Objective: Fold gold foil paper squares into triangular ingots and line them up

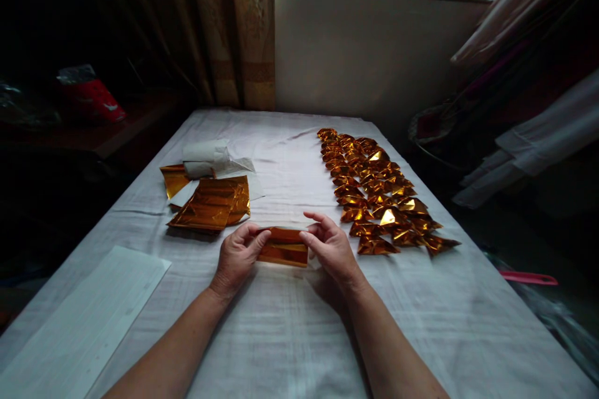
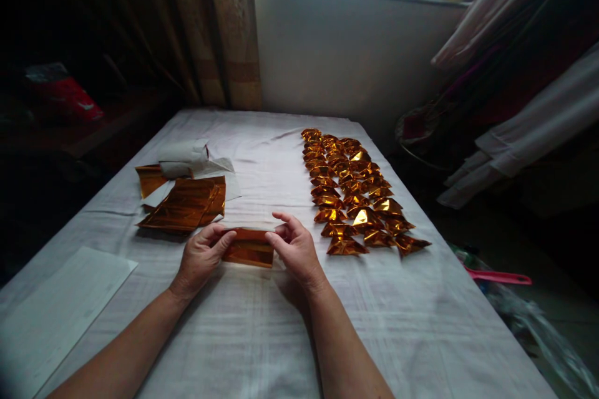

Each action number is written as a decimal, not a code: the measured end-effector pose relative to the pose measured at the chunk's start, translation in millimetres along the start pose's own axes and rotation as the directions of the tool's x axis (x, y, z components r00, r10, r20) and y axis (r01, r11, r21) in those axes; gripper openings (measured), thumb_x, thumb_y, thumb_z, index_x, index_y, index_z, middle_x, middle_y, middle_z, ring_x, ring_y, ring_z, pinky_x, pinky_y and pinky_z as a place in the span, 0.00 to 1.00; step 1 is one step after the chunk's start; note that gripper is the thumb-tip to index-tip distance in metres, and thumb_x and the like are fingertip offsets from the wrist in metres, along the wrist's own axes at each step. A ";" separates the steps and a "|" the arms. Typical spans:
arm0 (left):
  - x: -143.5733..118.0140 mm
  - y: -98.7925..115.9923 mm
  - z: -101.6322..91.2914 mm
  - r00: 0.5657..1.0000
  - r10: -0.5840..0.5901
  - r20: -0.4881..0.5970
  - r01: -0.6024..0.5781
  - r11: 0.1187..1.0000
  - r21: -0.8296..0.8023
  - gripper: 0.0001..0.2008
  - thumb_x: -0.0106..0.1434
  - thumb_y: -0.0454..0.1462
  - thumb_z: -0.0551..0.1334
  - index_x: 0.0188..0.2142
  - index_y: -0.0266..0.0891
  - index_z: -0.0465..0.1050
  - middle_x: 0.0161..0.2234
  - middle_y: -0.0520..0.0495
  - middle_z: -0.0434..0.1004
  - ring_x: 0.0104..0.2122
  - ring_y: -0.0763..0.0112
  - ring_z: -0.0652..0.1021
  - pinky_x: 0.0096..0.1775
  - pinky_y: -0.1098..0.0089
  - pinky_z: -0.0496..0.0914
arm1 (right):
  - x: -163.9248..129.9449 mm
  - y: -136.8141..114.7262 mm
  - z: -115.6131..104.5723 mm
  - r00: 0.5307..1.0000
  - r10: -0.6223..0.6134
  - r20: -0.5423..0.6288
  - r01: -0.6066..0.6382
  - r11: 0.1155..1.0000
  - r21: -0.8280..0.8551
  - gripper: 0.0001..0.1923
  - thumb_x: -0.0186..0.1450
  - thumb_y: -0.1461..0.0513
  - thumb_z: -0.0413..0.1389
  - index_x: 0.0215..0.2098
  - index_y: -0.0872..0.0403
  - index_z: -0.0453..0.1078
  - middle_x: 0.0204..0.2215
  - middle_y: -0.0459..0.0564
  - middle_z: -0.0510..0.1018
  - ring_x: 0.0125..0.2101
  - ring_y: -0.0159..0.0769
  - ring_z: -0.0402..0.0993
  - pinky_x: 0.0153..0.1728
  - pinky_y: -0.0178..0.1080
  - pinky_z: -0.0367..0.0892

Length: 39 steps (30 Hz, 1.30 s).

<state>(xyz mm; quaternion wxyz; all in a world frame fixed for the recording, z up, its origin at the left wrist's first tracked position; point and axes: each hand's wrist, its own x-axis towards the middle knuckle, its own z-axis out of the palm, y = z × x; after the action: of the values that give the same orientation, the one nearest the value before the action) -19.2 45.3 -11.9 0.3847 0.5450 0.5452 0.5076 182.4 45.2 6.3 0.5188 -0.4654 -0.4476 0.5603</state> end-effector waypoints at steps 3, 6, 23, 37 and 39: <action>0.0 0.9 -0.2 1.000 0.008 0.015 -0.007 1.000 -0.015 0.16 0.54 0.49 0.68 0.26 0.37 0.74 0.22 0.53 0.72 0.23 0.75 0.72 0.28 0.76 0.68 | -0.7 -2.1 0.6 1.000 -0.015 -0.014 0.015 1.000 -0.012 0.26 0.51 0.54 0.67 0.46 0.54 0.71 0.21 0.38 0.71 0.18 0.24 0.62 0.19 0.30 0.57; 0.1 0.8 -0.1 0.999 -0.001 0.034 0.002 0.999 -0.040 0.16 0.55 0.48 0.68 0.28 0.37 0.74 0.23 0.53 0.73 0.23 0.74 0.73 0.28 0.75 0.69 | -1.4 -2.6 0.5 0.999 -0.037 -0.034 0.035 0.998 -0.055 0.25 0.52 0.54 0.67 0.45 0.54 0.73 0.20 0.38 0.71 0.19 0.25 0.64 0.20 0.30 0.58; -0.1 -1.1 -0.7 0.995 -0.047 0.093 0.054 0.996 -0.073 0.17 0.55 0.50 0.67 0.27 0.37 0.73 0.23 0.52 0.71 0.24 0.74 0.71 0.27 0.75 0.67 | -1.2 1.1 0.1 0.996 -0.082 -0.042 0.081 0.997 -0.018 0.19 0.53 0.55 0.67 0.41 0.52 0.77 0.25 0.43 0.76 0.27 0.30 0.71 0.32 0.35 0.69; -0.3 3.3 -0.7 0.998 0.026 0.057 -0.033 0.991 0.129 0.15 0.57 0.48 0.65 0.25 0.40 0.72 0.20 0.54 0.70 0.20 0.75 0.68 0.25 0.75 0.63 | 0.6 6.9 2.0 0.991 -0.098 -0.090 0.082 0.983 -0.162 0.19 0.54 0.54 0.64 0.41 0.54 0.76 0.24 0.44 0.76 0.23 0.30 0.69 0.24 0.34 0.65; 0.4 4.7 -1.8 0.995 0.086 0.047 -0.094 0.971 0.219 0.14 0.58 0.47 0.64 0.25 0.40 0.73 0.23 0.52 0.73 0.25 0.71 0.72 0.29 0.73 0.66 | 0.5 9.1 2.6 0.988 -0.112 -0.107 0.087 0.973 -0.212 0.18 0.55 0.54 0.63 0.41 0.54 0.76 0.23 0.44 0.76 0.23 0.30 0.69 0.25 0.34 0.65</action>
<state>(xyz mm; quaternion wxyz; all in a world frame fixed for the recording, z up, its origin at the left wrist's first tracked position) -20.1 44.9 -6.9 0.3083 0.6178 0.5658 0.4508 178.4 45.1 -2.2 0.5205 -0.5261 -0.4949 0.4554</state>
